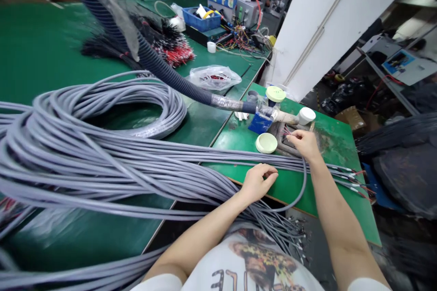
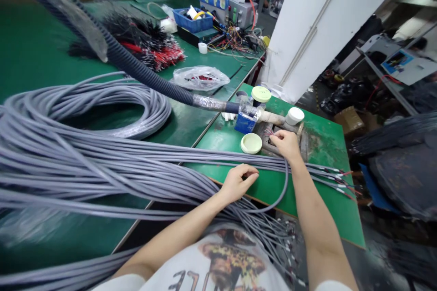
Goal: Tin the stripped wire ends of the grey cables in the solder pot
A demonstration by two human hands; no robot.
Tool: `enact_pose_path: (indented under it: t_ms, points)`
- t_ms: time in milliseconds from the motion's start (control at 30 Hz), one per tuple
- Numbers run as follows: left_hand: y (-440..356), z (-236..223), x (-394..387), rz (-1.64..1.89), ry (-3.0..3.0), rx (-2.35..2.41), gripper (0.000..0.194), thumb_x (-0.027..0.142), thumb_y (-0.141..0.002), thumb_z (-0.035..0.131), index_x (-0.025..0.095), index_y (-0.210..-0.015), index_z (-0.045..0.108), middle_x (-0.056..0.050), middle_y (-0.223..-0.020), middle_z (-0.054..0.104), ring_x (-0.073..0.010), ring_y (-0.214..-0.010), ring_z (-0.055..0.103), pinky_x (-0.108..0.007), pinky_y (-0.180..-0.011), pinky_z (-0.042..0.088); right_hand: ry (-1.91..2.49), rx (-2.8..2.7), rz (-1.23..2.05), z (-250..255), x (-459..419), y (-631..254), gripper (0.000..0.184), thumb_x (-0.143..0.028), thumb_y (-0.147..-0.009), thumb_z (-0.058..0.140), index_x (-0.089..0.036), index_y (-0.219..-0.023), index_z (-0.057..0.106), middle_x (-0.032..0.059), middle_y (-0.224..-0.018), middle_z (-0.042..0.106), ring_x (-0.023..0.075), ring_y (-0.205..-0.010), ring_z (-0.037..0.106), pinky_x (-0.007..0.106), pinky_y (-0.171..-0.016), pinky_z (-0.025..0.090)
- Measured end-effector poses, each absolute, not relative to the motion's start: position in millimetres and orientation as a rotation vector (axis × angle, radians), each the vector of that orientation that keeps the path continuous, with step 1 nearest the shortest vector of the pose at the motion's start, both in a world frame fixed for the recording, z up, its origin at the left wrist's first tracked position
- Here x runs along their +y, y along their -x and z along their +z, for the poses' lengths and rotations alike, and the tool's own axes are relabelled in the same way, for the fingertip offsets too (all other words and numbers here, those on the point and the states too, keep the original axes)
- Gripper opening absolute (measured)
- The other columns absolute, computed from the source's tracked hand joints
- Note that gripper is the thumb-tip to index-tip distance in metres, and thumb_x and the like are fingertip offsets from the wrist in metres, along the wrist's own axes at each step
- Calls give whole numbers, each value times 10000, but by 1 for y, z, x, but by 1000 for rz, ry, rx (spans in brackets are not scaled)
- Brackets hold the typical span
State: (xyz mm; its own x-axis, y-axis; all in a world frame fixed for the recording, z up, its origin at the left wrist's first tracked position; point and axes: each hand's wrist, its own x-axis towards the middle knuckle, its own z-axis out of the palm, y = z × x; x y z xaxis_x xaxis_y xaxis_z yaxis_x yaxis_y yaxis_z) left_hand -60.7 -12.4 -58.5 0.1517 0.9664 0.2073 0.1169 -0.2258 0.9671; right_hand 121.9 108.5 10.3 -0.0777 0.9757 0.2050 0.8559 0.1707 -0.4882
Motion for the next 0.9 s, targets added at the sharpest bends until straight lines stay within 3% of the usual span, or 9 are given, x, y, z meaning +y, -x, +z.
enact_pose_path:
  t_ms: [300,900]
  points:
    - [61,-58,-14,1168,-1572,1056,135,260,-835,565,200,-825,685,-25,-746,654,-151,-703,561,-270,-696,438,1950,-1723,138,-19,121,-192,238,-314,-659,518,-138,-580,658,32,-541,606,146,-557,515,244,-533,336]
    - [59,-61,-15,1142,-1670,1073,111,226,-857,555,186,-833,655,-18,-755,644,-134,-712,566,-253,-697,450,2142,-1681,43,-45,139,-201,219,-314,-657,531,-184,-605,699,52,-648,699,177,-642,595,239,-576,354]
